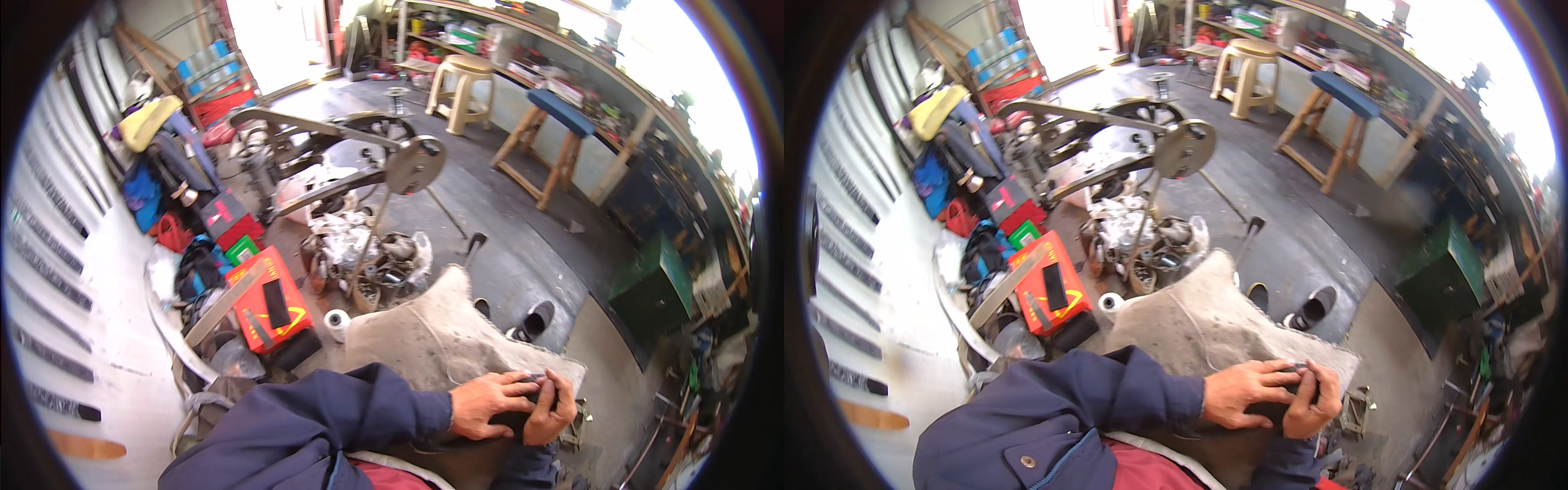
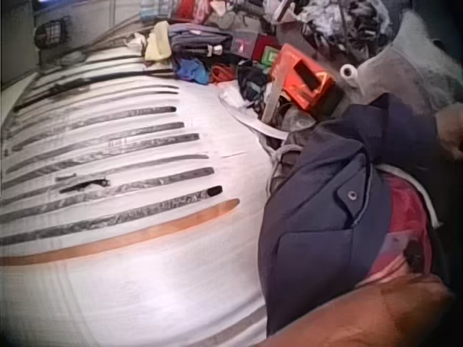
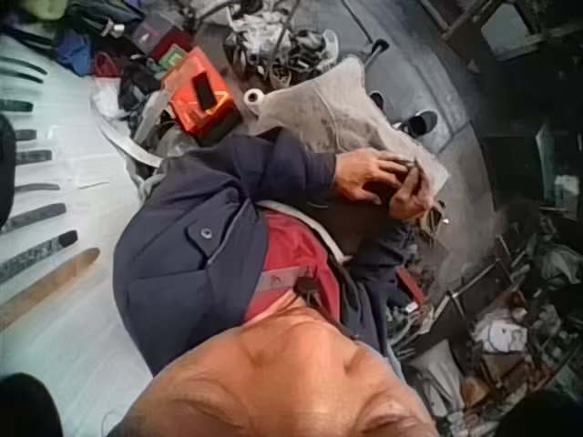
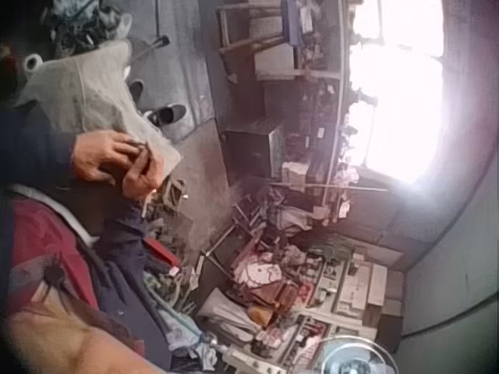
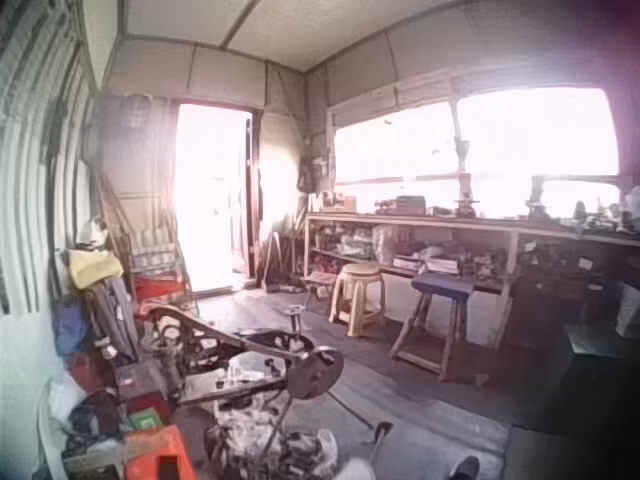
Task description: The person sits on the floor in a workshop and sews a slip-on shoe by hand. They use a needle and thread to stitch along the shoe's sole edge, repeatedly pulling the thread through the material.
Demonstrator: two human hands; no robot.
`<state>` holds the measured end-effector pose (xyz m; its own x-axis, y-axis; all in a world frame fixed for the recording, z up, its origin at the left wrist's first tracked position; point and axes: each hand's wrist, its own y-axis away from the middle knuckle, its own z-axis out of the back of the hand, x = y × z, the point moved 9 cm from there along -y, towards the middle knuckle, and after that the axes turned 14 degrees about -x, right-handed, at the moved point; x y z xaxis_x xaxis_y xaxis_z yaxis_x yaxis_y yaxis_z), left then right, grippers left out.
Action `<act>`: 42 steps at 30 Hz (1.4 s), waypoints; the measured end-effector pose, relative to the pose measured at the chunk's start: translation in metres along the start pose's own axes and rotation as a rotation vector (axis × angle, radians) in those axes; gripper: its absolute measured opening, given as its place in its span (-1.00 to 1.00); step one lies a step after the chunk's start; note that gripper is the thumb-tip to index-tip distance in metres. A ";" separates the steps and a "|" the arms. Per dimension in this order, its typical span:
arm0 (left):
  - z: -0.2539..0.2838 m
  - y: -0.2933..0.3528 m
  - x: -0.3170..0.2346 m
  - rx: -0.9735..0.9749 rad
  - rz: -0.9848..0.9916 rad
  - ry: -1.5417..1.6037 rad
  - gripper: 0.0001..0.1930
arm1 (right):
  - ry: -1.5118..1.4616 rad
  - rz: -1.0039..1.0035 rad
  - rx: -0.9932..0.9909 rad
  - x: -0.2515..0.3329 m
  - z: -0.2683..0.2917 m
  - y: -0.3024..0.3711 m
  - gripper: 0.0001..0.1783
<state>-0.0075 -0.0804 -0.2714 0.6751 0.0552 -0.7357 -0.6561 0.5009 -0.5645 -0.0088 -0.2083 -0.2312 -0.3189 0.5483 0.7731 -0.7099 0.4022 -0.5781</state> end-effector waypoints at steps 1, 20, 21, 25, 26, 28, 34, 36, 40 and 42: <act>-0.001 0.002 0.002 0.007 0.027 0.005 -0.33 | 0.012 0.013 0.010 0.001 -0.001 0.001 -0.82; 0.002 0.003 0.003 -0.050 -0.002 0.070 -0.34 | 0.088 0.004 0.016 -0.008 0.000 0.005 -0.79; 0.002 0.003 0.003 -0.057 0.004 0.077 -0.34 | 0.076 0.014 0.028 -0.005 -0.002 0.005 -0.79; -0.005 0.003 0.009 0.059 0.105 0.089 -0.36 | 0.153 -0.059 0.034 -0.001 -0.002 0.007 -0.71; -0.001 0.003 0.005 0.042 0.063 0.100 -0.36 | 0.131 -0.051 0.029 0.004 -0.001 0.008 -0.71; 0.018 -0.003 -0.013 -0.144 -0.169 0.123 -0.54 | 0.166 -0.023 0.027 0.010 -0.001 0.007 -0.71; 0.012 -0.002 -0.006 -0.084 -0.118 0.111 -0.48 | 0.181 0.016 0.008 0.019 -0.001 0.007 -0.72; 0.013 -0.002 -0.007 -0.097 -0.122 0.121 -0.47 | 0.171 -0.010 0.007 0.016 0.000 0.008 -0.73; 0.013 -0.004 -0.008 -0.088 -0.113 0.113 -0.46 | 0.174 -0.017 0.009 0.015 0.001 0.008 -0.73; 0.012 -0.004 -0.009 -0.077 -0.109 0.108 -0.46 | 0.177 -0.053 0.021 0.012 0.000 0.008 -0.73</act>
<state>-0.0065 -0.0731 -0.2583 0.7062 -0.0915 -0.7021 -0.6074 0.4313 -0.6671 -0.0189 -0.1987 -0.2267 -0.1667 0.6482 0.7430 -0.7365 0.4191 -0.5309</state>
